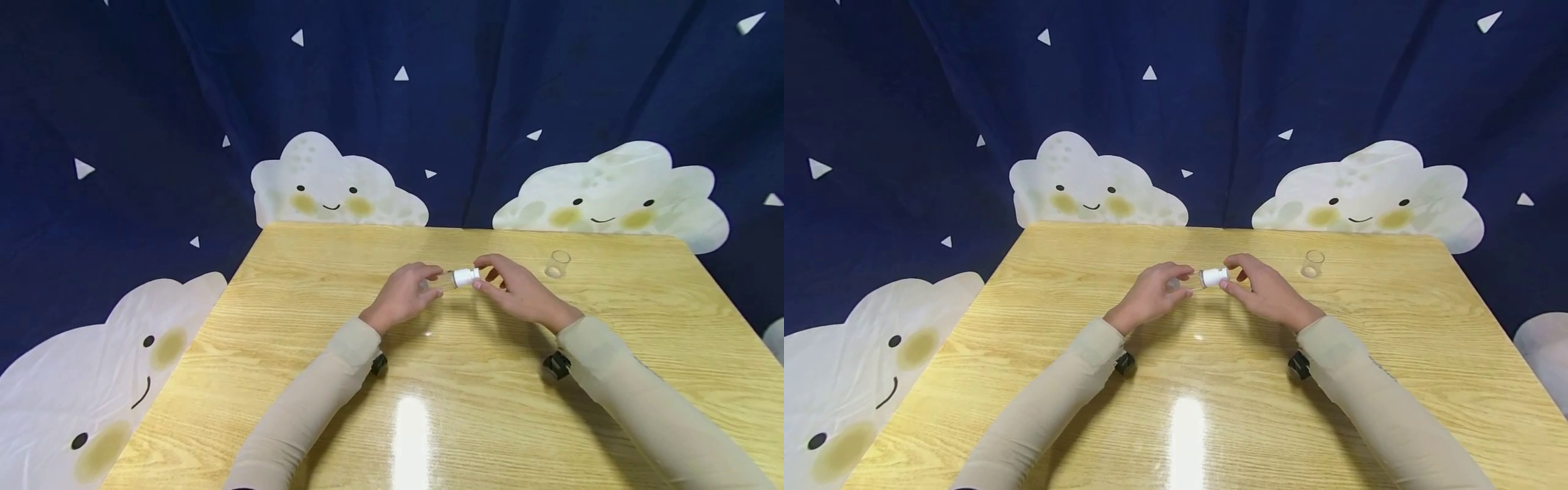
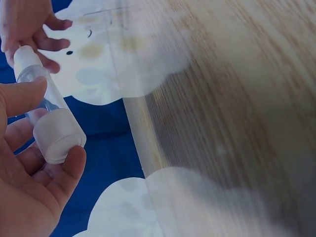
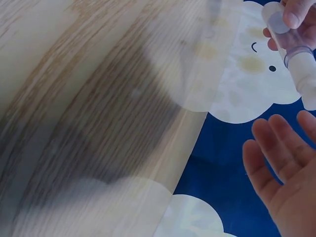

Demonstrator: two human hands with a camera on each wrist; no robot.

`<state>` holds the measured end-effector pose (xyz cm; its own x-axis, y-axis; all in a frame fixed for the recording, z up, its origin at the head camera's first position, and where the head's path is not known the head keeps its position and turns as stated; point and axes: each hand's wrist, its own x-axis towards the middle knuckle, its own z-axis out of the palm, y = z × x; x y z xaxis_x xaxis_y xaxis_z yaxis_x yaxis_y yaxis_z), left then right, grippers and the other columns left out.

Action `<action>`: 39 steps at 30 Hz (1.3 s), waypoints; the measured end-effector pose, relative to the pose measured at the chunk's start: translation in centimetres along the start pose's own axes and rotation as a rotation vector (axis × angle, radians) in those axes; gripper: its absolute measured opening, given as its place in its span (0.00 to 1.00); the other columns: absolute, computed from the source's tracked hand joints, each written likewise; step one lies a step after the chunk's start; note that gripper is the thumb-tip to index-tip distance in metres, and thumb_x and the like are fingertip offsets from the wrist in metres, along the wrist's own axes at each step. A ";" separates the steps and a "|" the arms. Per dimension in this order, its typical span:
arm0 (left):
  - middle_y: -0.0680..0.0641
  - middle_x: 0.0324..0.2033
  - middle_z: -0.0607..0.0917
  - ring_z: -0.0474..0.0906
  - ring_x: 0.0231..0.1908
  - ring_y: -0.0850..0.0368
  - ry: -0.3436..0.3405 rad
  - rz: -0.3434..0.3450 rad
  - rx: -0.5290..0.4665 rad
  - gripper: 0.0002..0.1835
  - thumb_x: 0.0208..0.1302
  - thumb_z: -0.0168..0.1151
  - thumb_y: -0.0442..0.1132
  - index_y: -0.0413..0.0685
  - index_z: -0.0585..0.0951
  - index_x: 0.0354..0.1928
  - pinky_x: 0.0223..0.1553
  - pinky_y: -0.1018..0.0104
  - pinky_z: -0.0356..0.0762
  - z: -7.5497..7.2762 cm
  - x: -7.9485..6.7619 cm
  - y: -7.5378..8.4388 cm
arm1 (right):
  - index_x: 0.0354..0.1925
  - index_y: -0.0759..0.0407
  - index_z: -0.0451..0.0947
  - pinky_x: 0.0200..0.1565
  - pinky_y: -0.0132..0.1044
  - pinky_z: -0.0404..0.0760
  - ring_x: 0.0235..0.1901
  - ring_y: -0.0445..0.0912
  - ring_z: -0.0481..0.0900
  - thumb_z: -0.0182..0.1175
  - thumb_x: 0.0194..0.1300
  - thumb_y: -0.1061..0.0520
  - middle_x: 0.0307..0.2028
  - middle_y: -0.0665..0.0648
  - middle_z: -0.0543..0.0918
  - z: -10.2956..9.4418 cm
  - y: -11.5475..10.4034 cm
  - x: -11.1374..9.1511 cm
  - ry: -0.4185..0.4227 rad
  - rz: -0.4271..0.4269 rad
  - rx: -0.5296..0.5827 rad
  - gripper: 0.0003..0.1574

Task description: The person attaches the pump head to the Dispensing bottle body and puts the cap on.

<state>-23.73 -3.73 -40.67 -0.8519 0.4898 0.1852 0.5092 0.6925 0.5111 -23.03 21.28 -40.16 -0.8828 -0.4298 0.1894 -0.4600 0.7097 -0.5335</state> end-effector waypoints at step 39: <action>0.46 0.50 0.86 0.82 0.50 0.52 0.001 0.023 -0.001 0.23 0.66 0.67 0.44 0.48 0.80 0.61 0.55 0.58 0.80 0.2 -0.3 -0.1 | 0.52 0.60 0.76 0.37 0.37 0.76 0.35 0.45 0.75 0.52 0.76 0.51 0.43 0.58 0.82 1.0 -1.1 0.4 -0.009 -0.029 -0.038 0.16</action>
<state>-23.51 -3.83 -40.89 -0.8399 0.5053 0.1979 0.5289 0.6804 0.5072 -22.78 19.78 -40.29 -0.8684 -0.4554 0.1962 -0.4884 0.7176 -0.4964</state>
